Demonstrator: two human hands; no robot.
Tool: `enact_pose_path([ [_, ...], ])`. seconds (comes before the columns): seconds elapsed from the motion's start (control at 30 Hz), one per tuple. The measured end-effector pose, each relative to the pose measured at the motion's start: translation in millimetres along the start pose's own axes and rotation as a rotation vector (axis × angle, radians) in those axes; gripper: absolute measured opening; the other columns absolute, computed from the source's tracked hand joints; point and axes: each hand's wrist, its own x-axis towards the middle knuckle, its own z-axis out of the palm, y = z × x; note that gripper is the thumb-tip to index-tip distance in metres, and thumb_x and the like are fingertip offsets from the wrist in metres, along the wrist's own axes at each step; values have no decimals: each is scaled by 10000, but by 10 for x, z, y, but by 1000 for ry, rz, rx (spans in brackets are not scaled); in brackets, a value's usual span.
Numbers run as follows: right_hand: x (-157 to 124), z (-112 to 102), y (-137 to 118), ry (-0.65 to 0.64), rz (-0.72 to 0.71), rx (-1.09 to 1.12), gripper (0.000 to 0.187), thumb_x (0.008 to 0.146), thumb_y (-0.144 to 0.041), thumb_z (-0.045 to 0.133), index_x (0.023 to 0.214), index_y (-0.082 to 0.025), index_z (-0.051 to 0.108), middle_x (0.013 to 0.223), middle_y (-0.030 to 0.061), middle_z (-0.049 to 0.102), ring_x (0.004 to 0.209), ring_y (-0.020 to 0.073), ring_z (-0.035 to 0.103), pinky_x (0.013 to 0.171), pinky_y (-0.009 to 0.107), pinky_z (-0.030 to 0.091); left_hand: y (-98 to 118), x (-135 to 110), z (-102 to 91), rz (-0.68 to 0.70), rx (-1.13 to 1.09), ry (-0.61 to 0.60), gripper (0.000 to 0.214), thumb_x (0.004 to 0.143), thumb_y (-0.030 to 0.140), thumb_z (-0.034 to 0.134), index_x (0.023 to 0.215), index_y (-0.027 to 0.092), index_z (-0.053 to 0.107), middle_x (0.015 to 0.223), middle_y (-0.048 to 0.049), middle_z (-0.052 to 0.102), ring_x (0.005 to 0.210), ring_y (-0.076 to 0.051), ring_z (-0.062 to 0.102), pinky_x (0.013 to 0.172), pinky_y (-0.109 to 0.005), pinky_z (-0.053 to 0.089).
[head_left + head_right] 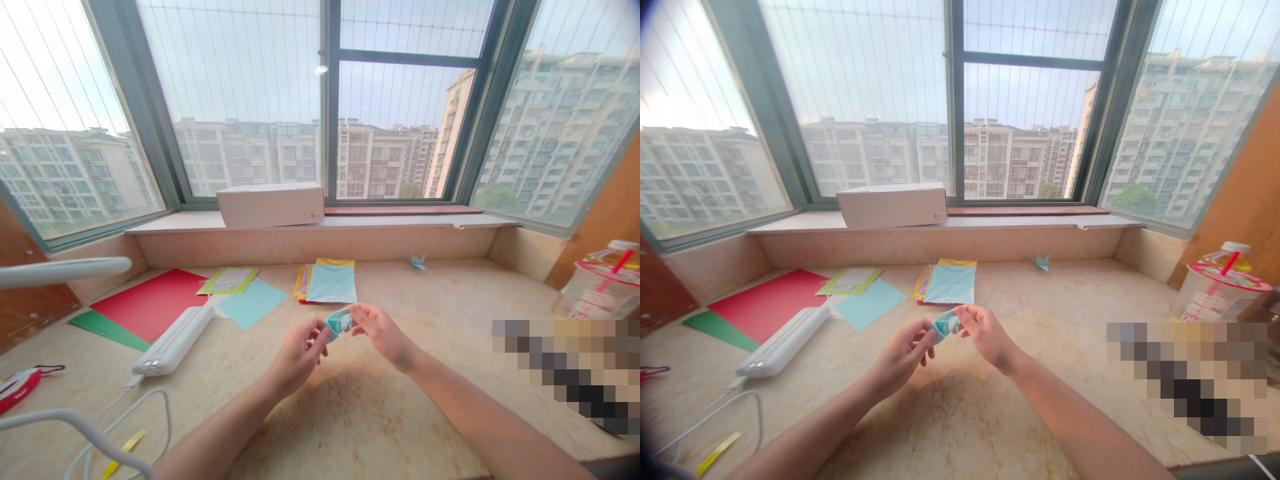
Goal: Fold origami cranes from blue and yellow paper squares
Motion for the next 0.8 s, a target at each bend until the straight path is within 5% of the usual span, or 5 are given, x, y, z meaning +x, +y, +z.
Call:
enact_pose_path([
  [0.3, 56, -84, 31, 117, 140, 282, 373, 682, -403, 830, 934, -163, 696, 839, 30, 710, 755, 131, 603, 730, 267, 448, -86, 38, -9, 8, -105, -75, 378, 880, 528, 545, 833, 155, 583, 606, 12, 580, 518, -111, 526, 495, -217, 412],
  [0.8, 119, -235, 152, 86, 204, 397, 364, 667, -307, 850, 966, -188, 680, 815, 11, 693, 701, 112, 609, 643, 225, 437, -45, 34, -5, 10, -186, -142, 411, 824, 553, 619, 799, 142, 610, 606, 6, 600, 550, -114, 532, 553, -238, 417],
])
